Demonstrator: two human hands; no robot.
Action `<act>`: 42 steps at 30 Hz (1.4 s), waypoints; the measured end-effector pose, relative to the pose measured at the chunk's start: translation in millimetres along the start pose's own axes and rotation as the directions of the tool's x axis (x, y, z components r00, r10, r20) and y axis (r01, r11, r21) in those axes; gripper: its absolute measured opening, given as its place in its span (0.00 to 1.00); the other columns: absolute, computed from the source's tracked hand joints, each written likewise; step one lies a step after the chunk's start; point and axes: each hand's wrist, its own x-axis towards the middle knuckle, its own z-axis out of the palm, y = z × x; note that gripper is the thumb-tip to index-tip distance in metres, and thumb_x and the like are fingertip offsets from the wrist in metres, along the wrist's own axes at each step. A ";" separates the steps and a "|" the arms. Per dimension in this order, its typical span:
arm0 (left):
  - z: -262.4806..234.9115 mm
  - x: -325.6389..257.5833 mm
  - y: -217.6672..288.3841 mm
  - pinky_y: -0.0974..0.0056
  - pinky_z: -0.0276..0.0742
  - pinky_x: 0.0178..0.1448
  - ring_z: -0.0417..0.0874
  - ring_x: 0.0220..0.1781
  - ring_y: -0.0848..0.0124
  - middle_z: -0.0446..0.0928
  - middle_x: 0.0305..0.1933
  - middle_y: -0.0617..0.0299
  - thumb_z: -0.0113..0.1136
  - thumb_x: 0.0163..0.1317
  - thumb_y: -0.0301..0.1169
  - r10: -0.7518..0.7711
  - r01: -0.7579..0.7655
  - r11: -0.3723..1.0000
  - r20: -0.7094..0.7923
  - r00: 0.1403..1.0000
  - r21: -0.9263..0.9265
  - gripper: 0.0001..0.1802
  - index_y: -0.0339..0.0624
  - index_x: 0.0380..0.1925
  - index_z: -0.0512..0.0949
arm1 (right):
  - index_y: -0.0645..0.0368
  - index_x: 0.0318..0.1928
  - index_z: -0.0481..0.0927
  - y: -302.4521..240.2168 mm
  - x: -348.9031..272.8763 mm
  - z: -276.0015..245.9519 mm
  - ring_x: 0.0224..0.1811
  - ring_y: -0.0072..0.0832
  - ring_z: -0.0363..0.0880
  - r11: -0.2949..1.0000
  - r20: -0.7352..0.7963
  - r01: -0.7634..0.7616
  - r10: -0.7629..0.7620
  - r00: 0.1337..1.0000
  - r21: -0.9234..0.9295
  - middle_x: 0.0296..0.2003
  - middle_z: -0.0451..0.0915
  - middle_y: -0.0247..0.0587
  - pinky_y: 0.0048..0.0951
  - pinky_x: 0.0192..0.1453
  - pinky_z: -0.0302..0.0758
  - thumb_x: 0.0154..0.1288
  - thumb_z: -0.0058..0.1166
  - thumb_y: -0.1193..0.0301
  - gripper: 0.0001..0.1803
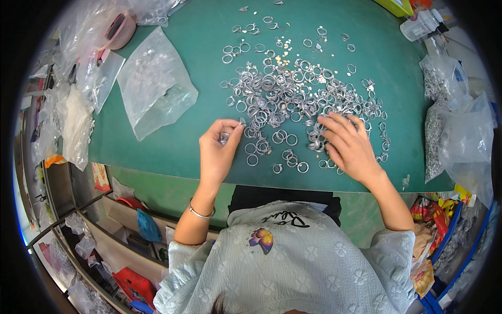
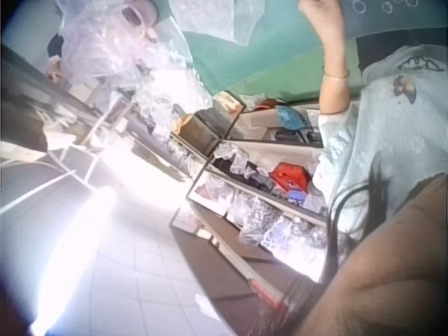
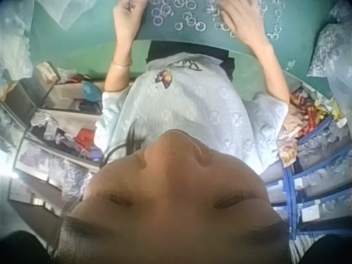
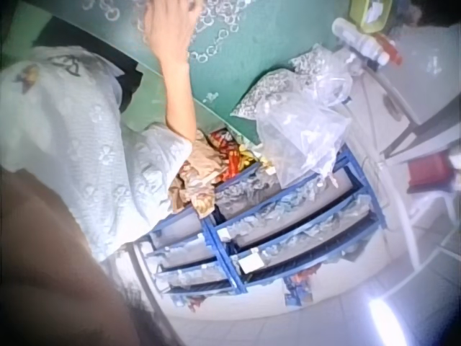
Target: The person picks up small metal rings and white decorative pieces from a pile on a green workbench and places them into a small plastic bag by hand.
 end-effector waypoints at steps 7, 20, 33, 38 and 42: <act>4.0 -2.1 10.4 0.72 0.58 0.25 0.61 0.21 0.81 0.64 0.19 0.66 0.64 0.56 0.21 0.193 -0.185 0.949 -0.006 0.981 0.255 0.13 0.39 0.43 0.78 | 0.60 0.37 0.77 11.1 -3.1 -3.4 0.57 0.43 0.71 0.972 -0.248 -0.203 0.227 0.942 0.119 0.53 0.75 0.42 0.44 0.60 0.65 0.54 0.54 0.80 0.08; 12.1 41.0 8.8 0.63 0.71 0.27 0.77 0.20 0.65 0.77 0.22 0.56 0.60 0.60 0.25 0.340 -0.268 0.868 -0.108 0.934 0.418 0.05 0.36 0.34 0.79 | 0.60 0.61 0.69 -4.4 8.4 -5.6 0.73 0.49 0.48 0.976 0.064 -0.217 0.216 0.974 0.016 0.65 0.63 0.42 0.60 0.71 0.48 0.57 0.62 0.58 0.34; 7.9 19.9 8.7 0.74 0.62 0.27 0.67 0.21 0.82 0.72 0.21 0.68 0.57 0.63 0.23 0.165 -0.167 0.974 0.022 0.986 0.151 0.07 0.38 0.41 0.78 | 0.57 0.41 0.79 -7.3 -41.1 -15.4 0.69 0.48 0.59 0.927 -0.063 -0.283 0.307 0.950 0.248 0.57 0.70 0.41 0.51 0.69 0.53 0.50 0.67 0.69 0.17; 16.4 4.6 32.1 0.68 0.69 0.28 0.72 0.20 0.71 0.74 0.22 0.59 0.60 0.60 0.24 0.234 -0.280 0.911 0.180 0.955 0.302 0.12 0.41 0.45 0.78 | 0.58 0.68 0.58 -12.2 -53.5 -1.3 0.73 0.58 0.44 0.890 -0.097 -0.436 0.449 0.888 0.129 0.68 0.53 0.54 0.61 0.70 0.46 0.40 0.71 0.47 0.57; 25.7 -19.3 31.8 0.64 0.71 0.29 0.75 0.23 0.67 0.75 0.28 0.59 0.63 0.58 0.27 0.285 -0.451 0.878 0.582 0.762 0.161 0.17 0.45 0.48 0.78 | 0.62 0.67 0.59 -21.0 -48.4 10.3 0.74 0.62 0.38 0.919 -0.009 -0.382 0.384 0.923 0.103 0.70 0.48 0.57 0.66 0.68 0.46 0.41 0.71 0.48 0.56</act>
